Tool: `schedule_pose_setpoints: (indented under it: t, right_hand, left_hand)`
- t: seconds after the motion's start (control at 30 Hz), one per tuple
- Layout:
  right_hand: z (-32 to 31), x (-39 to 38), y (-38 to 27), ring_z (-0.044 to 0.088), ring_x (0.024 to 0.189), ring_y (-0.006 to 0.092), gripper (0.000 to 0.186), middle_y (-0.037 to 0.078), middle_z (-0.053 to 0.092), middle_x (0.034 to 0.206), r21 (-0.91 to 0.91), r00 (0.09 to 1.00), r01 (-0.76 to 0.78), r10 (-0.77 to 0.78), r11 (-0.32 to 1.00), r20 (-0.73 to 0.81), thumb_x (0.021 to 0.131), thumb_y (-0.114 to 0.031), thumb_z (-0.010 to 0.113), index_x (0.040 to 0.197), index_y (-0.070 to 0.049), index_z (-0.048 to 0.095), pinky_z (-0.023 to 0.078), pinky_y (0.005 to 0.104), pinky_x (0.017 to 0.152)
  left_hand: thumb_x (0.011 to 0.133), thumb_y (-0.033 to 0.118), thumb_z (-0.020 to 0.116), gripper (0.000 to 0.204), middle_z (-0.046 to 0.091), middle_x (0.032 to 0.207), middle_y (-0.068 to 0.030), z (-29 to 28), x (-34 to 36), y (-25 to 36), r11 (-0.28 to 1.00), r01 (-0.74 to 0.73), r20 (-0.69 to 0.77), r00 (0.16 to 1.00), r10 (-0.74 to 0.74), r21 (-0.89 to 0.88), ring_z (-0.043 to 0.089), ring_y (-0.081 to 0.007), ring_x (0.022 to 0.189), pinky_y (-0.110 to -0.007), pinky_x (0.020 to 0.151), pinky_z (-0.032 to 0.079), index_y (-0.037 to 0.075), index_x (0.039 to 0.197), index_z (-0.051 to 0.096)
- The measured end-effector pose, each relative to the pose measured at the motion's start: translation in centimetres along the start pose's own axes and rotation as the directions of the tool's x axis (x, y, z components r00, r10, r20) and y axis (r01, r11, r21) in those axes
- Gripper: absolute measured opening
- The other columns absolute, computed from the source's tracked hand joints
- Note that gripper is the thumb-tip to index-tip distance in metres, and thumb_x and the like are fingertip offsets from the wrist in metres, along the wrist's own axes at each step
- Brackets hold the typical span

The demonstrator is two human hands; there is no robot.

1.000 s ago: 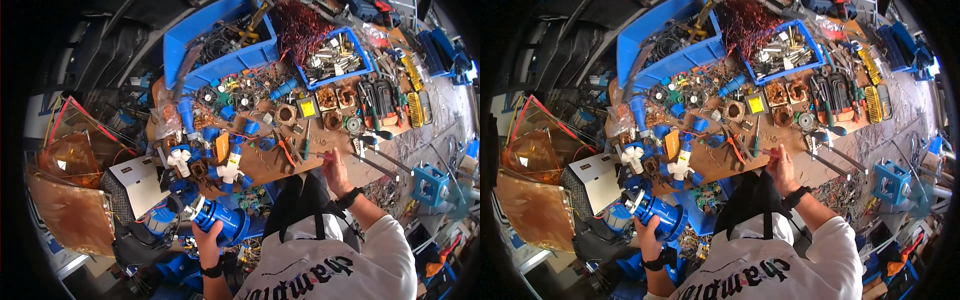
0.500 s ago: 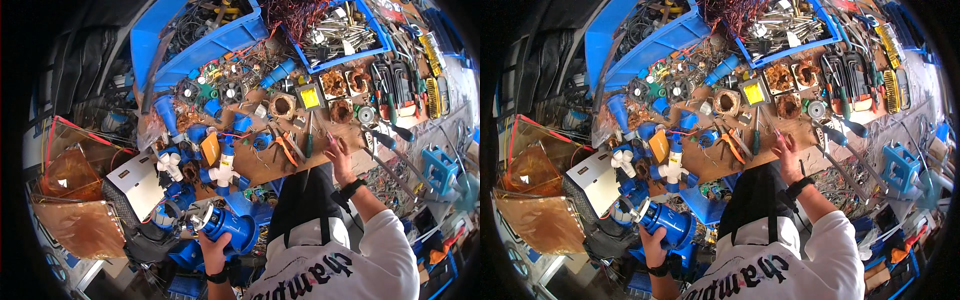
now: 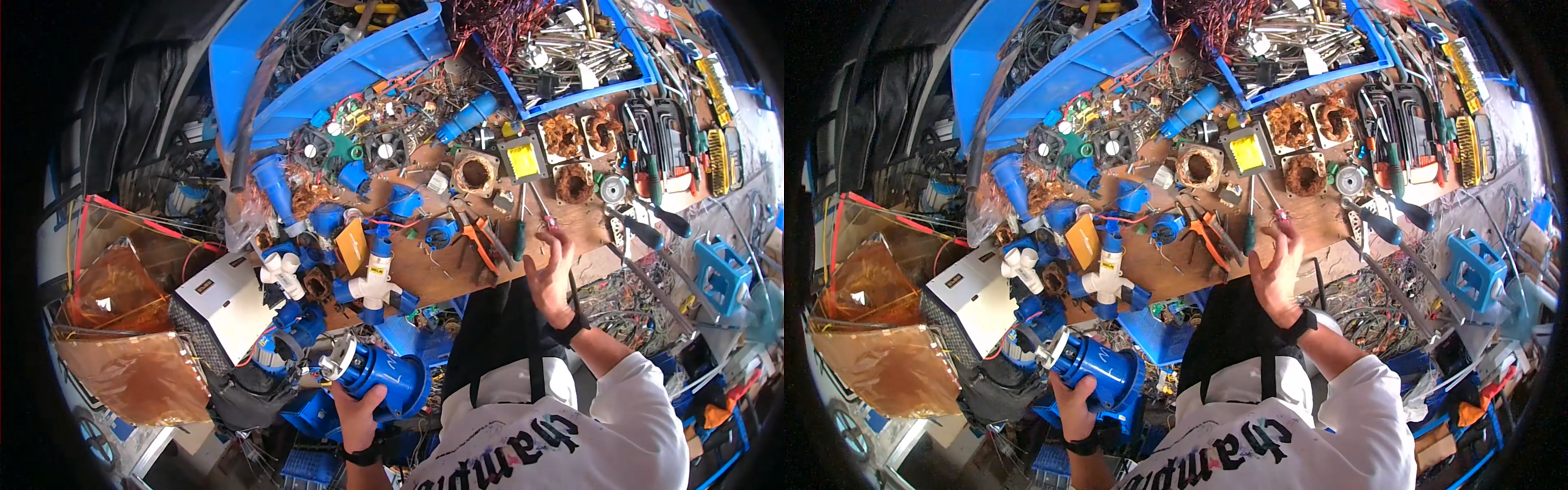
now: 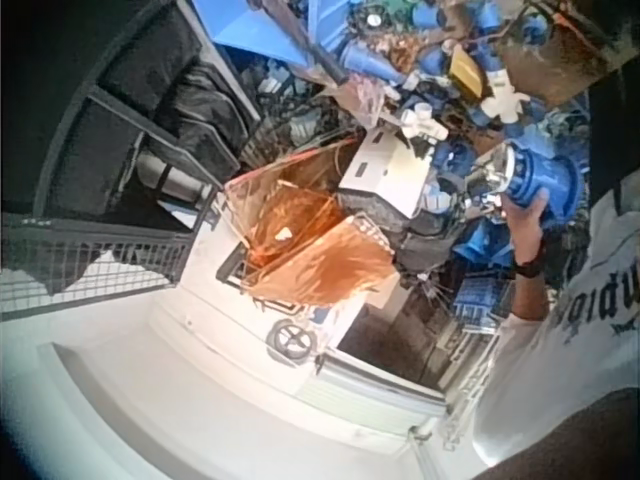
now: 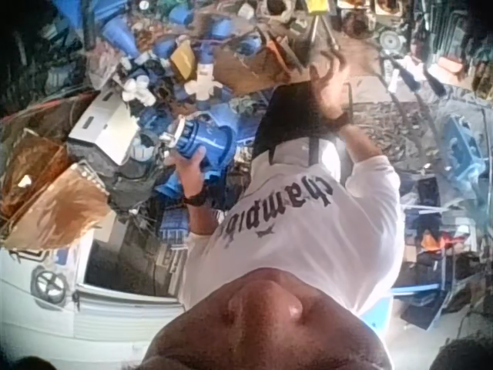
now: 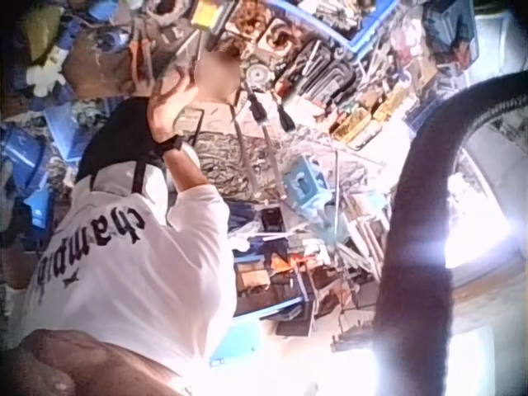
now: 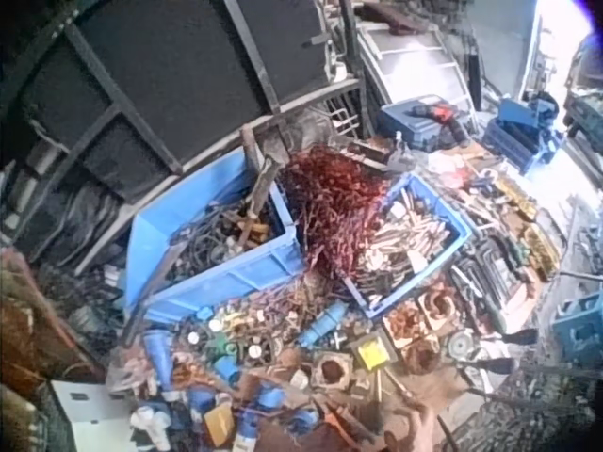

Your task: The person disassembles a blue plastic plumbing fitting using a screwdriver and pliers. They remove the white internal component, inspect the blue housing, and then reassemble the parts.

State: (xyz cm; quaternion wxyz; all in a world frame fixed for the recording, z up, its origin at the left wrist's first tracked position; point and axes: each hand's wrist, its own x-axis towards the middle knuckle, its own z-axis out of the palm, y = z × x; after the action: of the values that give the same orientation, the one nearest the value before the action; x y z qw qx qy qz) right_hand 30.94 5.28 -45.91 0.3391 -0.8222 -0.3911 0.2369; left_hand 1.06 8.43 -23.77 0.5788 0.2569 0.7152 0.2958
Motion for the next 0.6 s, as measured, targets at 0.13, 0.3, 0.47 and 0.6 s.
schedule_pose_setpoints:
  t: [0.13, 0.3, 0.47, 0.6]
  right_hand:
    - [2.6, -0.3, -0.1, 0.051, 0.111, 0.0382, 0.046, 0.018, 0.053, 0.116, 0.16, 0.966, -0.04, -0.003, 0.986, 0.259, 0.077, -0.003, 0.07, 0.12, -0.006, 0.055, 0.042, 0.0436, 0.097]
    - [4.5, -1.0, -0.1, 0.05, 0.108, 0.0389, 0.052, 0.019, 0.053, 0.117, -0.026, 0.944, 0.025, -0.015, 0.999, 0.33, 0.077, -0.008, 0.071, 0.125, -0.004, 0.051, 0.042, 0.0452, 0.094]
    - [5.6, -1.0, 2.2, 0.05, 0.106, 0.0377, 0.051, 0.019, 0.053, 0.116, 0.016, 0.992, -0.073, 0.071, 0.997, 0.107, 0.079, -0.004, 0.069, 0.125, -0.002, 0.048, 0.043, 0.0451, 0.093]
    - [5.9, -0.7, 4.4, 0.053, 0.102, 0.0352, 0.048, 0.019, 0.053, 0.109, 0.107, 0.982, -0.139, 0.123, 0.984, 0.141, 0.081, -0.004, 0.068, 0.124, 0.003, 0.047, 0.045, 0.0435, 0.09]
  left_hand:
    - [0.071, 0.008, 0.083, 0.079, 0.058, 0.123, -0.012, -1.0, 0.4, -0.4, 1.0, 0.0, 0.003, 1.0, 0.0, 0.014, 0.061, -0.0227, 0.107, -0.039, 0.095, 0.049, 0.003, 0.137, 0.04]
    - [0.071, 0.006, 0.082, 0.082, 0.058, 0.123, -0.0131, -2.0, 0.6, -0.7, 1.0, 0.001, 0.013, 1.0, -0.001, 0.008, 0.062, -0.0239, 0.107, -0.039, 0.095, 0.049, 0.003, 0.14, 0.038]
    - [0.07, 0.004, 0.082, 0.083, 0.058, 0.125, -0.0144, -3.0, 0.5, -1.1, 0.999, 0.036, -0.048, 0.998, -0.037, -0.018, 0.062, -0.0251, 0.109, -0.039, 0.096, 0.049, 0.002, 0.14, 0.037]
    - [0.07, 0.004, 0.082, 0.084, 0.058, 0.126, -0.0154, -3.6, 0.8, -1.0, 0.998, 0.056, -0.049, 0.997, -0.056, -0.008, 0.061, -0.026, 0.11, -0.04, 0.096, 0.049, 0.003, 0.14, 0.037]
